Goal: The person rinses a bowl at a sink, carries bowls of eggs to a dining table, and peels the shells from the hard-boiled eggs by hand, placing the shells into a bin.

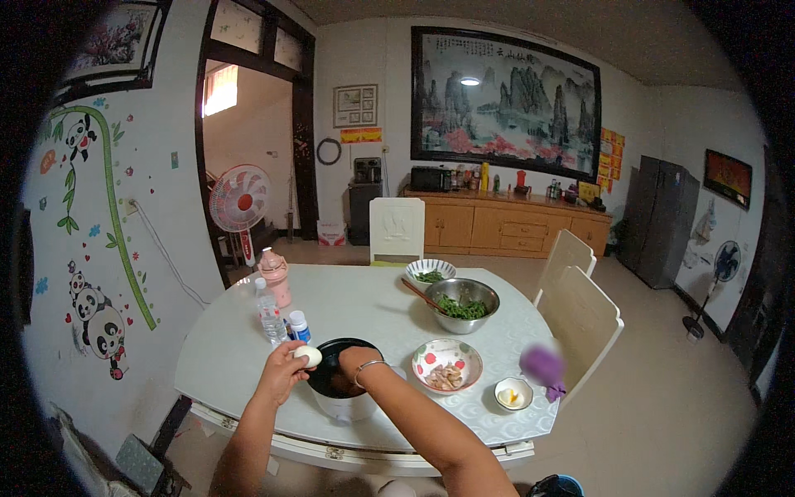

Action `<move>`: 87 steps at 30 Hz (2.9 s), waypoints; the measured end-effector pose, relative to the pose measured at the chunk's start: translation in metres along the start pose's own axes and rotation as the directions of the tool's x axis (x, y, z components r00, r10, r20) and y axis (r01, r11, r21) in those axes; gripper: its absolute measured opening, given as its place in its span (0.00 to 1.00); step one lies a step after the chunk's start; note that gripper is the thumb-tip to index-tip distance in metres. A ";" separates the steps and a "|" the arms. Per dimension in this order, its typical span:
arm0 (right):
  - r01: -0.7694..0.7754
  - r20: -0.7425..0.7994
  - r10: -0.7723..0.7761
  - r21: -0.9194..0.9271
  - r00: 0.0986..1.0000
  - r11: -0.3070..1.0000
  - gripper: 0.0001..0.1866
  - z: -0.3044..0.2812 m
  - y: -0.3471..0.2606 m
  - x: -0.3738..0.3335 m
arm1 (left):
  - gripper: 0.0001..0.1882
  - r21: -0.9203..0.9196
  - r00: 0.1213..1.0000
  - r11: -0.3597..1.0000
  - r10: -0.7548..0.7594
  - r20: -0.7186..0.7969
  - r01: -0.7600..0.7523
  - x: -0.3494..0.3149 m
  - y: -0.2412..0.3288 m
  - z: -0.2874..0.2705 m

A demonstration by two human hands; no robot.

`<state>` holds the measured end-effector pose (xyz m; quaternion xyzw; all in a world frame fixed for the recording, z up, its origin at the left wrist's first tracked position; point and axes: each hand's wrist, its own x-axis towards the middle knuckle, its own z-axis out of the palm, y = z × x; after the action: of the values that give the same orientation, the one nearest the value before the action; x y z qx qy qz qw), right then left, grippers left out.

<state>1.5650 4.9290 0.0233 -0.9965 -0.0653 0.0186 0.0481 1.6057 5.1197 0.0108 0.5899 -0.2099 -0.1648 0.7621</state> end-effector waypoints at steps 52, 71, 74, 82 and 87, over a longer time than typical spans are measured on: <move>0.049 0.060 -0.065 0.240 0.996 0.970 0.14 0.012 0.010 -0.003 | 0.19 0.219 0.967 0.962 -0.198 0.161 0.160 0.055 0.011 0.000; -0.097 0.108 0.074 0.233 0.991 0.968 0.13 0.008 0.000 0.000 | 0.16 0.039 0.907 0.924 -0.381 0.179 0.380 0.051 0.004 0.000; 0.131 -0.148 -0.081 0.370 0.986 0.920 0.13 0.019 0.025 0.006 | 0.16 0.120 0.956 0.954 -0.286 0.072 0.276 0.051 0.006 0.006; 0.001 -0.003 0.189 1.000 0.982 0.011 0.16 0.007 0.032 -0.013 | 0.17 0.018 0.970 0.976 -0.217 0.108 0.216 0.050 0.003 0.007; 0.258 -0.287 0.219 0.955 0.933 0.149 0.14 0.002 0.028 -0.009 | 0.18 0.040 0.965 0.974 -0.224 0.135 0.221 0.048 -0.001 0.008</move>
<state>1.5591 4.9006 0.0184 -0.7040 -0.0406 -0.1266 0.6977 1.6429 5.0891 0.0175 0.6062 -0.1967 -0.2873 0.7150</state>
